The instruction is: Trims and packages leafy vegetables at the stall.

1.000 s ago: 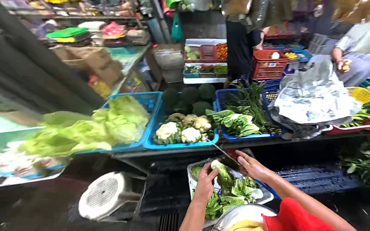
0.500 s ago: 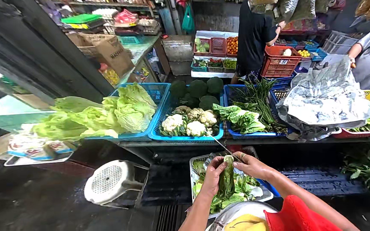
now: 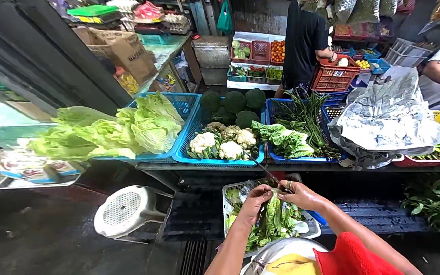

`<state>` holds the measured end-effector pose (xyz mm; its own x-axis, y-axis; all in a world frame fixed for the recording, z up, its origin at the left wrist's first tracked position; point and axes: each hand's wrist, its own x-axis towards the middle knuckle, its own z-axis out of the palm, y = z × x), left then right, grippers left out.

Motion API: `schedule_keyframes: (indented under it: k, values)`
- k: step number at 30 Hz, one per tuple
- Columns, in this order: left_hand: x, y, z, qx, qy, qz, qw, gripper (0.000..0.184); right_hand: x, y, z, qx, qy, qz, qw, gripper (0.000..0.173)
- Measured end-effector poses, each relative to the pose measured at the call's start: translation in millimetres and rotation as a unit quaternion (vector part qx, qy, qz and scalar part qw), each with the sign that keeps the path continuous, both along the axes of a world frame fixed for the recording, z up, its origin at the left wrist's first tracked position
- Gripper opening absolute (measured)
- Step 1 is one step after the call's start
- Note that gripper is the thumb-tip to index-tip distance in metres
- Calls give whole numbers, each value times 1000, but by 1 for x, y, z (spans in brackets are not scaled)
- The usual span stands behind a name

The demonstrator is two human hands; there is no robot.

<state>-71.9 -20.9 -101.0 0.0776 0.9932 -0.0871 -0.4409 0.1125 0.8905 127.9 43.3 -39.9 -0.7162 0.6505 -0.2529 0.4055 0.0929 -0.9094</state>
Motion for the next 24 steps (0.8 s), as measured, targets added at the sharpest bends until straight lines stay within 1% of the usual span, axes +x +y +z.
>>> schedule_keyframes:
  k: [2, 6, 11, 12, 15, 16, 17, 18, 20, 22, 24]
  values:
    - [-1, 2, 2, -2, 8, -14, 1000, 12, 2, 2, 0, -14, -3, 4, 1000, 21]
    - [-2, 6, 11, 5, 62, -46, 997, 11, 10, 5, 1, -41, -9, 21, 999, 18]
    - [-4, 10, 14, -29, 124, -17, 992, 7, 19, 10, -4, -25, -27, -15, 999, 14]
    - [-4, 11, 15, -36, 128, -13, 991, 5, 21, 11, -6, -20, -30, -21, 999, 18]
    - [2, 14, 14, -40, 122, -3, 992, 4, 22, 12, -15, -24, -32, -38, 998, 53]
    - [5, 15, 12, -37, 117, -2, 992, 5, 21, 11, -18, -35, -26, -42, 998, 59]
    - [9, 15, 11, -36, 117, -2, 992, 6, 19, 9, -21, -47, -17, -49, 998, 60]
    - [13, 16, 10, -34, 127, -1, 991, 6, 16, 7, -24, -53, -9, -58, 997, 58]
    - [21, 18, 10, -27, 164, -2, 986, 7, 13, 6, -26, -53, -4, -65, 996, 47]
    - [20, 18, 12, -11, 208, -25, 978, 7, 15, 8, -25, -37, -26, -44, 998, 40]
    - [14, 18, 15, 3, 268, -41, 963, 8, 18, 12, -22, -3, -72, -28, 997, 38]
